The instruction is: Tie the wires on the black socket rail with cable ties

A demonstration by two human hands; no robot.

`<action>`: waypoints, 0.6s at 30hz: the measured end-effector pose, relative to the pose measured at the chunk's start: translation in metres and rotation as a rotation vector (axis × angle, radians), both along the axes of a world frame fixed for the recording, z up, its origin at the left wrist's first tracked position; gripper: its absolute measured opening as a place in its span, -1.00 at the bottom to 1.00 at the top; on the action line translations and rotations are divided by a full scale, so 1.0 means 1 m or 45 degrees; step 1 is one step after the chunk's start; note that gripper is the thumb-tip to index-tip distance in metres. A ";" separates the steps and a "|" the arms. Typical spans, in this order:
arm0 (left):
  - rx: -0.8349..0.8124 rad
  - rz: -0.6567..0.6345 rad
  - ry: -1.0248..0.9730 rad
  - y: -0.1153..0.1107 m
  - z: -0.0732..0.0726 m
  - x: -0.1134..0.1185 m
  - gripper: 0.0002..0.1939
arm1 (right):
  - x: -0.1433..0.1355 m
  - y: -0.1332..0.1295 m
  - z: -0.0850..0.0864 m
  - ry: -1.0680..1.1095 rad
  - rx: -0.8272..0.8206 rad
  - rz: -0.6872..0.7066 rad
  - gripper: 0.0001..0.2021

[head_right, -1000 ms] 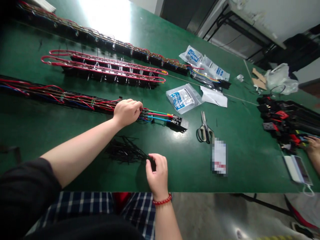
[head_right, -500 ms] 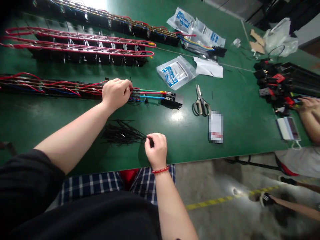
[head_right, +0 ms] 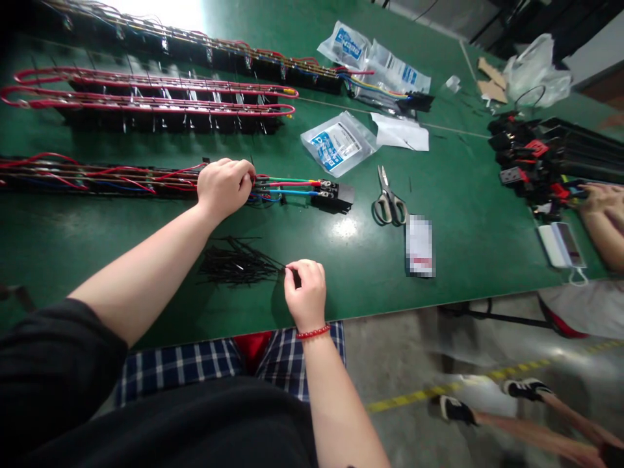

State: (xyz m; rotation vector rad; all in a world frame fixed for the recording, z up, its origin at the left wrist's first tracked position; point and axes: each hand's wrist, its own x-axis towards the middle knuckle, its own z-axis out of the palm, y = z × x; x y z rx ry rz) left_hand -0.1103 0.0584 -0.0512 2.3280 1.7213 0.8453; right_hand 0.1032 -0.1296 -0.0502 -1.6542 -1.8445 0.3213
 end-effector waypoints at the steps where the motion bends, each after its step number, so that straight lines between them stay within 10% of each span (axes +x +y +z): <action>1: -0.005 0.000 0.001 0.000 0.000 0.000 -0.70 | 0.000 0.000 0.001 0.013 -0.001 0.015 -0.92; 18: -0.006 0.007 -0.012 -0.001 0.001 0.000 -0.71 | 0.002 0.000 0.001 0.019 -0.052 0.157 -0.92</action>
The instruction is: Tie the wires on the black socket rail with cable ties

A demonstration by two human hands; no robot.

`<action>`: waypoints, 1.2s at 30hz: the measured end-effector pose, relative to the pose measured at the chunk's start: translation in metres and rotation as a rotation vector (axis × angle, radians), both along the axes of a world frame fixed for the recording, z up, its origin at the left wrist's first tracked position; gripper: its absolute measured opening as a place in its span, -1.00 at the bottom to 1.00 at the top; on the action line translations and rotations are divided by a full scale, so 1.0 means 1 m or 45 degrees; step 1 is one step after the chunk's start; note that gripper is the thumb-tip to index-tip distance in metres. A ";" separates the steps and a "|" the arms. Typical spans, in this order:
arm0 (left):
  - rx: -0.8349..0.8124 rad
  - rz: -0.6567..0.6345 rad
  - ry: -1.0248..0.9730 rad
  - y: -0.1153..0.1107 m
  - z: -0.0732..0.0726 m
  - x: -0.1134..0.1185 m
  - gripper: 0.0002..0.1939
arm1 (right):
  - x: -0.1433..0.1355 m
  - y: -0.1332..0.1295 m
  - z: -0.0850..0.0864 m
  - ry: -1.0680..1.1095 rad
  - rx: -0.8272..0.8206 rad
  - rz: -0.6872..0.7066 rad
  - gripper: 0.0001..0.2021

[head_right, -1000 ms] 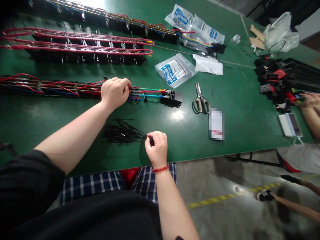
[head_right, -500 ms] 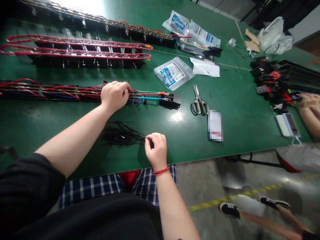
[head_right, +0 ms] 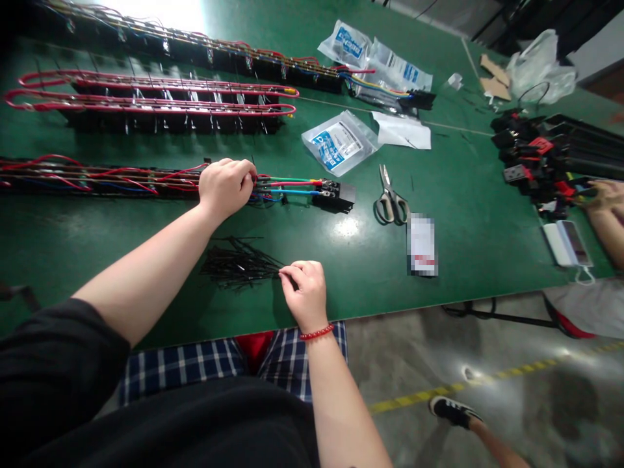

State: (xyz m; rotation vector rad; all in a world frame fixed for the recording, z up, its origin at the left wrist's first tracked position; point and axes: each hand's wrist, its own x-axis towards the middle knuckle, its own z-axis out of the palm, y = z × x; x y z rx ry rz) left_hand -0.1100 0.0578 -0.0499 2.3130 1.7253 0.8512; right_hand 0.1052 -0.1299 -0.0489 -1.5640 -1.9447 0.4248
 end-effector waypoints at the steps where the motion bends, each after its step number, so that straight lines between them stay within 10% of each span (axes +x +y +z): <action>1: -0.008 0.001 0.000 0.000 0.000 0.000 -0.70 | 0.000 0.000 0.000 0.001 0.002 0.004 -0.92; 15: 0.008 0.006 0.030 0.000 0.000 0.000 -0.70 | 0.004 -0.002 -0.004 0.099 0.035 -0.108 -0.91; 24: 0.024 -0.002 0.035 0.001 -0.001 0.000 -0.70 | 0.013 0.001 -0.007 0.476 -0.332 -0.179 -0.92; 36: 0.067 -0.007 0.113 0.001 0.002 0.001 -0.72 | 0.010 0.074 -0.008 0.647 -0.433 0.109 -0.85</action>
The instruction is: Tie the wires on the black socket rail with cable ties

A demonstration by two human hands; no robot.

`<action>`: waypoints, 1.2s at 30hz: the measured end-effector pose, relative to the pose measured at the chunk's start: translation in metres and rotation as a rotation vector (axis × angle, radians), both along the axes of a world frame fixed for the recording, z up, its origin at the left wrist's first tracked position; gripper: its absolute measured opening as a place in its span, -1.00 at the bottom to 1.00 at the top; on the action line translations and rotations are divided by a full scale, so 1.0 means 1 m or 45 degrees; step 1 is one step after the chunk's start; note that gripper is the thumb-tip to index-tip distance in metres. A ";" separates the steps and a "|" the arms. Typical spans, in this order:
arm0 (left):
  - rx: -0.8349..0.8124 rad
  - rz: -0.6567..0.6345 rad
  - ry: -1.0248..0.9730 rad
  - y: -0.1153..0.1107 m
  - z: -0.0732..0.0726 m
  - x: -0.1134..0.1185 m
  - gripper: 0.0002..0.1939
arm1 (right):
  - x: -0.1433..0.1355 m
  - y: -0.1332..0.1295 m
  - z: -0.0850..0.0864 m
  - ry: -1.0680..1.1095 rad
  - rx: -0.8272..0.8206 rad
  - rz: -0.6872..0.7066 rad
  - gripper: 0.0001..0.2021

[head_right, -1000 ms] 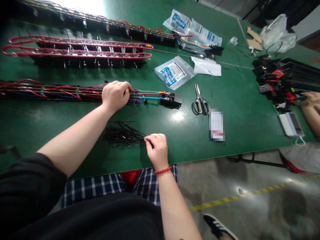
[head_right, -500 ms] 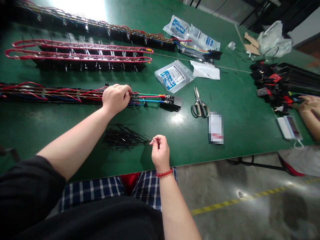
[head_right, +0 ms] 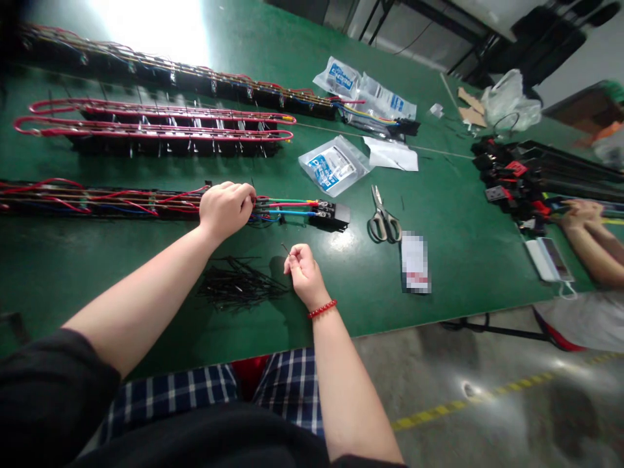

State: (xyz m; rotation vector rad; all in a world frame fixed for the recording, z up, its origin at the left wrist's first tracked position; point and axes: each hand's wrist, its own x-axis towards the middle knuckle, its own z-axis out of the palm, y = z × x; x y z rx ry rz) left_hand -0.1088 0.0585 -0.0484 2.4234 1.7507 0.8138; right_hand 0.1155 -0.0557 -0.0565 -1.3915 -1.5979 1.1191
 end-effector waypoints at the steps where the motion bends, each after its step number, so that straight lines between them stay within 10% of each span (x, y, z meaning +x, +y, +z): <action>1: 0.006 -0.002 0.005 0.000 0.000 0.000 -0.72 | -0.002 0.010 -0.001 0.050 -0.015 -0.002 -0.83; 22: 0.124 0.152 -0.173 0.002 0.000 0.002 -0.72 | -0.051 0.158 -0.003 0.371 -0.012 -0.044 -0.77; 36: 0.100 0.098 -0.640 0.003 -0.003 0.008 -0.76 | -0.058 0.152 0.012 0.422 -0.220 0.441 -0.84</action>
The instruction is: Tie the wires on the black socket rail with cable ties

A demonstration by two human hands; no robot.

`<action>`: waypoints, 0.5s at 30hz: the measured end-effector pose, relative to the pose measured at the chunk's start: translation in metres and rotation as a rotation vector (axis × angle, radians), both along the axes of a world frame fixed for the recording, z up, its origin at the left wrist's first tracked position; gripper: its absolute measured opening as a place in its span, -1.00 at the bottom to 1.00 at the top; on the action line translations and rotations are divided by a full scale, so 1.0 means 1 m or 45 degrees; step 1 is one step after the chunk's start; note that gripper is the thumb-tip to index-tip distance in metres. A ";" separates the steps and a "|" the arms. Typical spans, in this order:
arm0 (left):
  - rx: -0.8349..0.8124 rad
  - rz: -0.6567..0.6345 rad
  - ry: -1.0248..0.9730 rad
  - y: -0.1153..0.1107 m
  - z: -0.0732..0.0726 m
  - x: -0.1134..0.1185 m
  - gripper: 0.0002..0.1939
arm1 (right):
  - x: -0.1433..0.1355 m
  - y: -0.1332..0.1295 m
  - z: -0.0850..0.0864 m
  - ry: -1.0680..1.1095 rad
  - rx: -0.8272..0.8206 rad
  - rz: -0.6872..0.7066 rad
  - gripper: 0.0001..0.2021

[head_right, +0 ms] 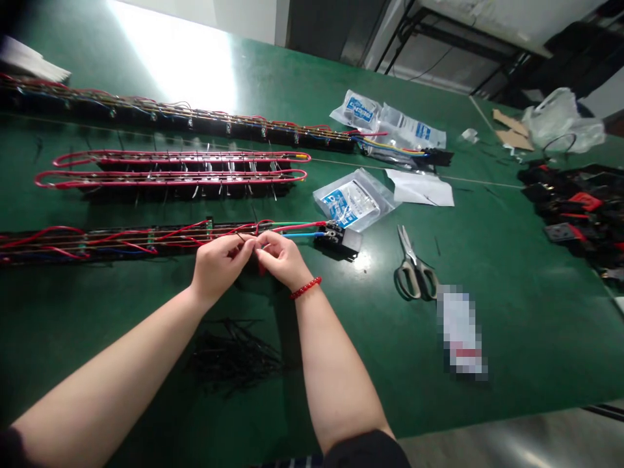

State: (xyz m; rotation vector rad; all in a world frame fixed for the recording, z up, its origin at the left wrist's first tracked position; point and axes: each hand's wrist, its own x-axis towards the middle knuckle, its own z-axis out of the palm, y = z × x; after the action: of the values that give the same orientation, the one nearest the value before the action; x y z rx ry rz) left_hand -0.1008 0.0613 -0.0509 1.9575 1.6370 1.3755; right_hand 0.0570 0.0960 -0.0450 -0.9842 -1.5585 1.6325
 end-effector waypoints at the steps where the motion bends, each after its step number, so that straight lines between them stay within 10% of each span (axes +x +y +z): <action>1: 0.003 0.000 -0.004 0.000 0.000 0.000 -0.74 | -0.001 0.000 0.000 0.004 0.011 -0.006 -0.84; 15: -0.089 -0.065 0.226 -0.002 -0.005 0.002 -0.75 | -0.004 0.002 -0.003 0.034 0.101 -0.190 -0.67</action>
State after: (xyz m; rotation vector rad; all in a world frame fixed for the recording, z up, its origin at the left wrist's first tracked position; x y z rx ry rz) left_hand -0.0989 0.0592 -0.0564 2.1175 1.6730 1.1393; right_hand 0.0535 0.0982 -0.0475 -1.0072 -1.4836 1.4644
